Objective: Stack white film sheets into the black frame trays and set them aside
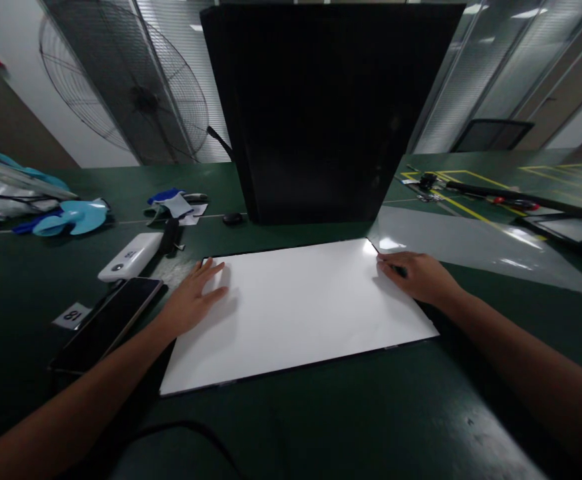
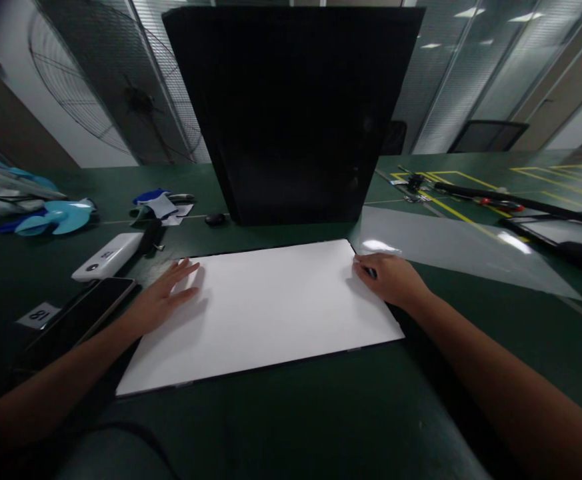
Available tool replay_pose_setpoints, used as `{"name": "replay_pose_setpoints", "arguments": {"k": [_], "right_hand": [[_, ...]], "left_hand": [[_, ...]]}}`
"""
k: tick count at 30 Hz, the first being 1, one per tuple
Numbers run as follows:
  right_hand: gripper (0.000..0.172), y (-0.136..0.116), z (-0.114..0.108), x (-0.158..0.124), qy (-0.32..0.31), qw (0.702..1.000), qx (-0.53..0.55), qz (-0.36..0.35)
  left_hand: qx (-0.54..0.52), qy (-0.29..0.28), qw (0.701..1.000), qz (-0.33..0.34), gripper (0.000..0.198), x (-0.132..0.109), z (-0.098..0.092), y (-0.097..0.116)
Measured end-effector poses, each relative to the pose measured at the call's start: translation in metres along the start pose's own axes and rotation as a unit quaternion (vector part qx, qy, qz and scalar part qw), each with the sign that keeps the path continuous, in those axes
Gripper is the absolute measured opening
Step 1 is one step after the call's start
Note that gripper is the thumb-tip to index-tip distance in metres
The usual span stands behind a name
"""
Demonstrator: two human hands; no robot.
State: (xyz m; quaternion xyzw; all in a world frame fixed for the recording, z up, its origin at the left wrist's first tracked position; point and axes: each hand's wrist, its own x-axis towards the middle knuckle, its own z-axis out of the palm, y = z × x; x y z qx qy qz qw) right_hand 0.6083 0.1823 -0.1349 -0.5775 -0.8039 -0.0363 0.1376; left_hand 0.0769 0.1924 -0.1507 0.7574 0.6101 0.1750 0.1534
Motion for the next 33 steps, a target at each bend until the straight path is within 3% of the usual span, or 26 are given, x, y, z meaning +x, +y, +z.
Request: {"name": "replay_pose_setpoints", "arguments": {"k": [6, 9, 15, 24, 33], "right_hand": [[0.05, 0.019, 0.0, 0.0, 0.035, 0.999, -0.019, 0.015], [0.053, 0.049, 0.006, 0.001, 0.06, 0.996, -0.026, 0.064], [0.079, 0.096, 0.027, 0.003, 0.016, 0.982, -0.049, 0.182], [0.084, 0.088, 0.018, 0.004, -0.012, 0.967, -0.074, 0.241], [0.071, 0.074, -0.003, 0.004, 0.042, 0.948, -0.018, 0.316]], "left_hand": [[0.0, -0.003, 1.0, 0.018, 0.086, 0.002, -0.002, -0.001], [0.039, -0.001, 0.999, 0.024, 0.086, 0.002, 0.001, 0.0], [0.061, 0.009, 0.998, 0.023, 0.078, 0.001, 0.006, 0.003], [0.057, 0.001, 0.998, 0.024, 0.078, 0.001, 0.006, 0.004], [0.066, 0.012, 0.997, 0.024, 0.066, 0.002, 0.008, -0.001]]}}
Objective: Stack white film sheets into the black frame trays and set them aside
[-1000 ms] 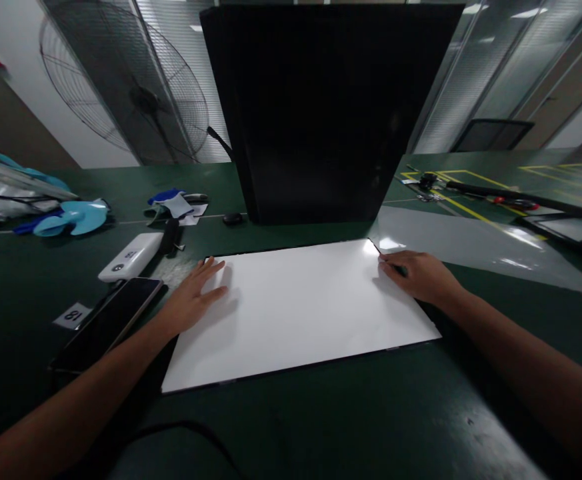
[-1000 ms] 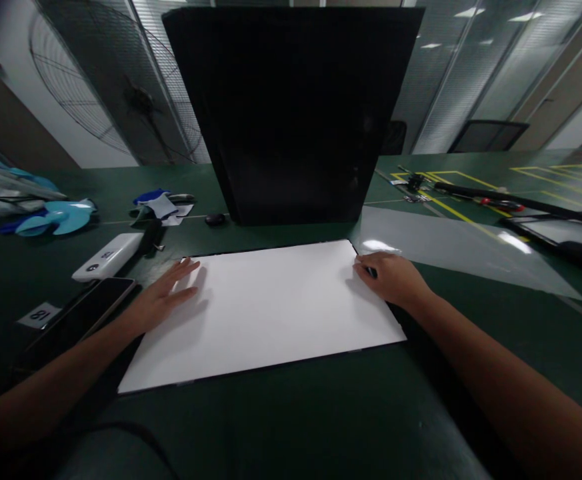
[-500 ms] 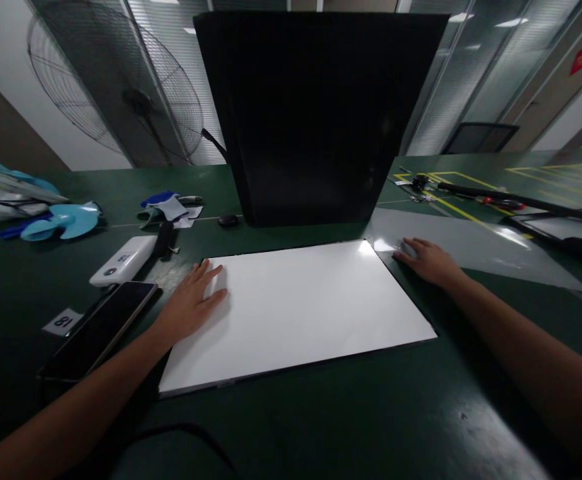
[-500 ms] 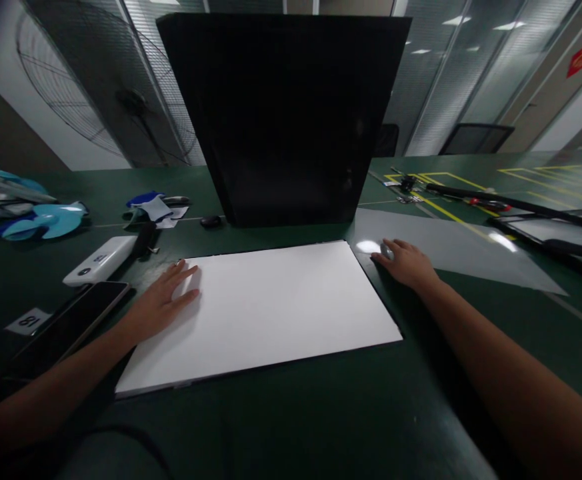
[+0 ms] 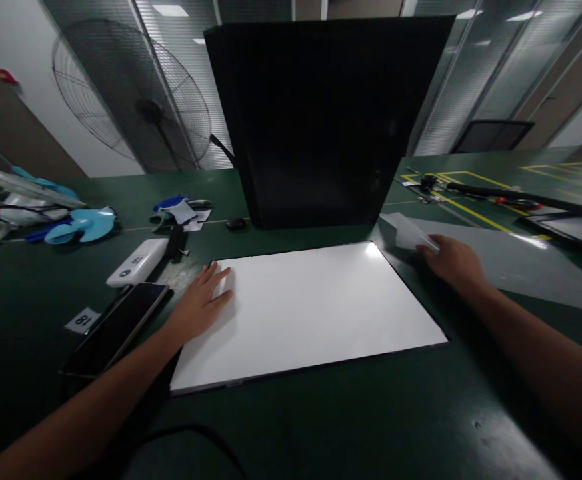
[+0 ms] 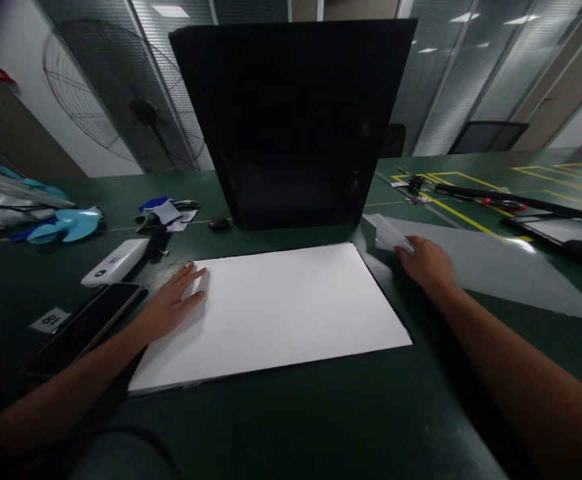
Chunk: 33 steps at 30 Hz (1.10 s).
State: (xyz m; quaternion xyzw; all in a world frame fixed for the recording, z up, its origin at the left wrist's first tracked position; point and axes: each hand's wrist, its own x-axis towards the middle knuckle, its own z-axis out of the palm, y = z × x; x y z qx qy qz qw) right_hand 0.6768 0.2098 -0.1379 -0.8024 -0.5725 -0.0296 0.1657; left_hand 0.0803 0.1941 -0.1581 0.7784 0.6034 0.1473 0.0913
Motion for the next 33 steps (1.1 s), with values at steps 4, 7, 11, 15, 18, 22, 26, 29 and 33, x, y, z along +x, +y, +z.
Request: {"name": "replay_pose_setpoints", "arguments": {"k": [4, 7, 11, 15, 18, 22, 26, 29, 33], "right_hand": [[0.074, -0.017, -0.011, -0.016, 0.029, 0.997, 0.062, 0.033], [0.07, -0.042, -0.015, -0.037, 0.02, 0.992, 0.125, 0.003], [0.065, -0.086, -0.019, -0.075, -0.041, 0.983, 0.164, -0.068], [0.066, -0.122, -0.029, -0.119, -0.169, 0.951, 0.183, -0.181], [0.068, -0.134, -0.037, -0.142, -0.26, 0.882, 0.221, -0.324], [0.069, -0.125, -0.03, -0.133, -0.2, 0.833, 0.229, -0.463], [0.048, -0.09, -0.006, -0.087, -0.065, 0.896, 0.147, -0.413], [0.044, -0.067, 0.006, -0.061, -0.043, 0.919, 0.105, -0.378], [0.043, -0.072, 0.002, -0.066, -0.069, 0.911, 0.115, -0.39]], "left_hand": [[0.001, 0.006, 1.0, 0.007, 0.067, -0.001, 0.0, 0.0], [0.011, 0.008, 1.0, 0.009, 0.067, -0.002, -0.001, 0.001], [0.024, 0.017, 1.0, 0.011, 0.064, -0.002, 0.0, 0.002], [0.023, 0.012, 1.0, 0.013, 0.068, -0.002, 0.0, 0.002], [0.015, 0.004, 1.0, 0.01, 0.072, -0.002, -0.001, 0.003], [0.001, 0.007, 1.0, 0.005, 0.073, -0.003, -0.002, 0.006], [0.001, 0.007, 1.0, 0.005, 0.071, -0.003, -0.004, 0.01], [0.006, 0.0, 1.0, 0.0, 0.072, -0.004, -0.006, 0.013], [0.013, -0.001, 1.0, 0.0, 0.071, -0.005, -0.007, 0.016]]}}
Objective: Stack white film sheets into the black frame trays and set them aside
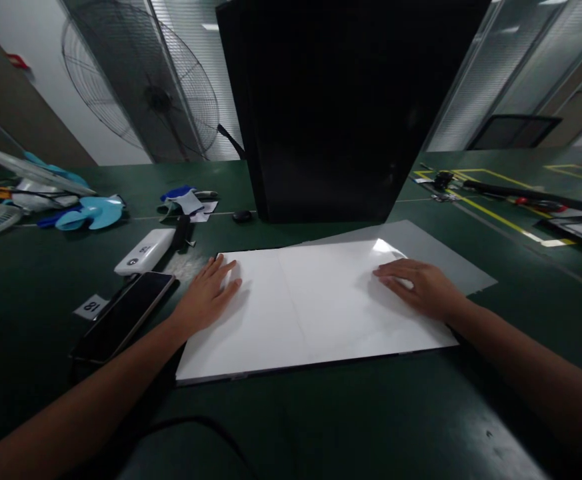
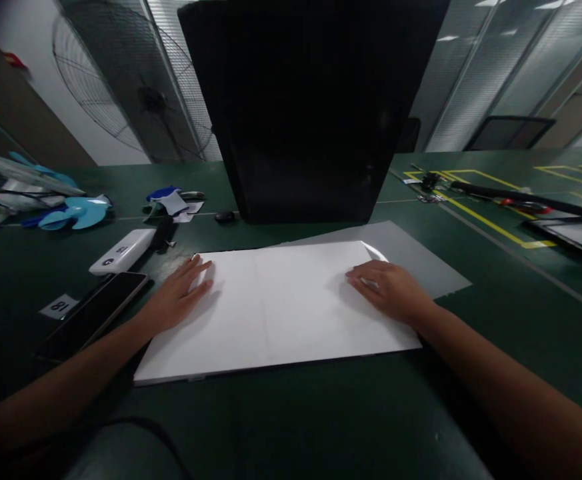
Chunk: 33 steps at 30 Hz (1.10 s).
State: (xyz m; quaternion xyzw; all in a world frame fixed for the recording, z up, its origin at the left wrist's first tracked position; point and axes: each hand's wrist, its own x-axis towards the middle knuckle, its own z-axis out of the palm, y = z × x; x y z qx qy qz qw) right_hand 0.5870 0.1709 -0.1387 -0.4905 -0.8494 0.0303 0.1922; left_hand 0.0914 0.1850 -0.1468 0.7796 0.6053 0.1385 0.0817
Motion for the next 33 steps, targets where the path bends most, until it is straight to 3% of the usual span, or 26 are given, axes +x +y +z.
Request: {"name": "replay_pose_setpoints", "arguments": {"k": [6, 11, 16, 20, 25, 29, 33], "right_hand": [[0.048, -0.063, 0.002, -0.003, -0.073, 0.993, 0.049, -0.078], [0.066, -0.086, 0.004, -0.009, -0.139, 0.97, 0.127, -0.151], [0.062, -0.077, 0.0, -0.011, -0.128, 0.961, 0.171, -0.173], [0.057, -0.055, -0.003, -0.006, -0.086, 0.984, 0.097, -0.121], [0.05, -0.033, -0.004, 0.0, -0.094, 0.994, 0.012, -0.061], [0.043, -0.032, -0.003, 0.0, -0.072, 0.996, -0.019, -0.057], [0.048, -0.04, -0.001, -0.003, -0.076, 0.994, -0.047, -0.061]], "left_hand": [[-0.007, 0.003, 1.0, -0.012, 0.082, 0.0, 0.0, 0.002], [0.003, -0.008, 1.0, -0.012, 0.1, 0.001, -0.001, 0.001], [-0.001, -0.004, 1.0, -0.019, 0.101, 0.003, 0.002, -0.002], [-0.016, 0.018, 0.999, -0.038, 0.091, 0.005, 0.004, -0.002], [-0.035, 0.035, 0.997, -0.059, 0.082, 0.003, 0.003, 0.0], [-0.045, 0.05, 0.995, -0.072, 0.076, 0.001, 0.002, 0.003], [-0.053, 0.056, 0.993, -0.091, 0.076, 0.0, -0.001, 0.006]]}}
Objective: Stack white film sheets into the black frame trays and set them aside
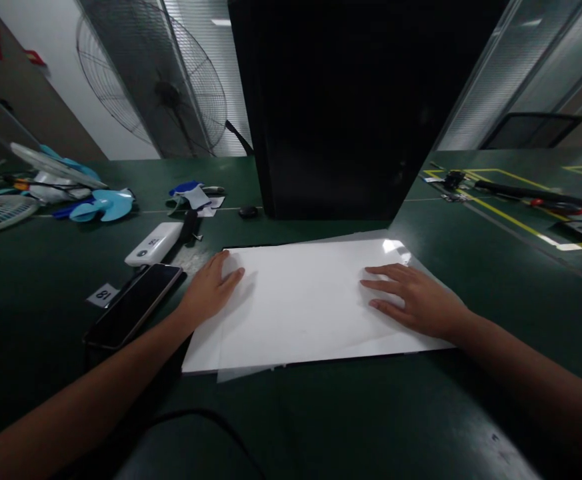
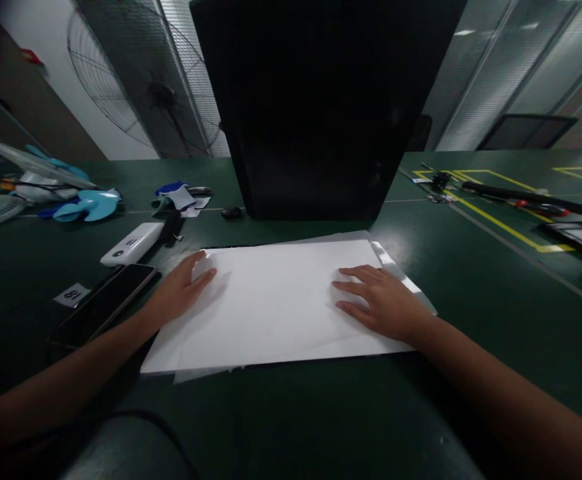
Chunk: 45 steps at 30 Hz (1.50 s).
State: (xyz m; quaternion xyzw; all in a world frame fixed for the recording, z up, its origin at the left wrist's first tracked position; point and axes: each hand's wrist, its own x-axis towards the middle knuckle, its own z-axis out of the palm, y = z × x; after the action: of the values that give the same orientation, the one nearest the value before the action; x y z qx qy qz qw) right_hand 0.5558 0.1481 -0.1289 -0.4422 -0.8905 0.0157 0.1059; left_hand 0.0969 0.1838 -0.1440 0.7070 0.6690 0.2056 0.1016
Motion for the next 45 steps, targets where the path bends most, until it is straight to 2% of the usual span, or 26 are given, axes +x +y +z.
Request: {"name": "replay_pose_setpoints", "arguments": {"k": [6, 12, 17, 21, 28, 35, 45], "right_hand": [[0.057, -0.009, 0.004, 0.0, -0.016, 1.0, 0.004, -0.018], [0.073, -0.022, 0.001, 0.0, -0.051, 0.998, 0.016, -0.038], [0.08, -0.038, -0.007, -0.004, -0.078, 0.995, 0.04, -0.039], [0.077, -0.043, -0.008, -0.005, -0.067, 0.997, 0.03, -0.033], [0.069, -0.042, -0.005, -0.003, -0.041, 0.998, -0.015, -0.042], [0.061, -0.039, -0.003, -0.002, -0.017, 0.998, -0.015, -0.06], [0.062, -0.031, -0.001, -0.003, -0.001, 0.997, -0.008, -0.078]], "left_hand": [[0.001, -0.005, 1.0, 0.012, 0.081, 0.002, 0.002, -0.006], [0.004, 0.0, 1.0, 0.031, 0.074, 0.004, 0.006, -0.012], [0.003, 0.012, 1.0, 0.024, 0.067, 0.005, 0.007, -0.011], [-0.002, 0.021, 0.999, 0.033, 0.062, 0.005, 0.007, -0.011], [0.013, -0.016, 0.999, 0.04, 0.072, 0.005, 0.006, -0.016], [0.033, -0.028, 0.998, 0.046, 0.073, 0.005, 0.003, -0.013], [0.039, -0.031, 0.998, 0.043, 0.074, 0.004, 0.003, -0.01]]}}
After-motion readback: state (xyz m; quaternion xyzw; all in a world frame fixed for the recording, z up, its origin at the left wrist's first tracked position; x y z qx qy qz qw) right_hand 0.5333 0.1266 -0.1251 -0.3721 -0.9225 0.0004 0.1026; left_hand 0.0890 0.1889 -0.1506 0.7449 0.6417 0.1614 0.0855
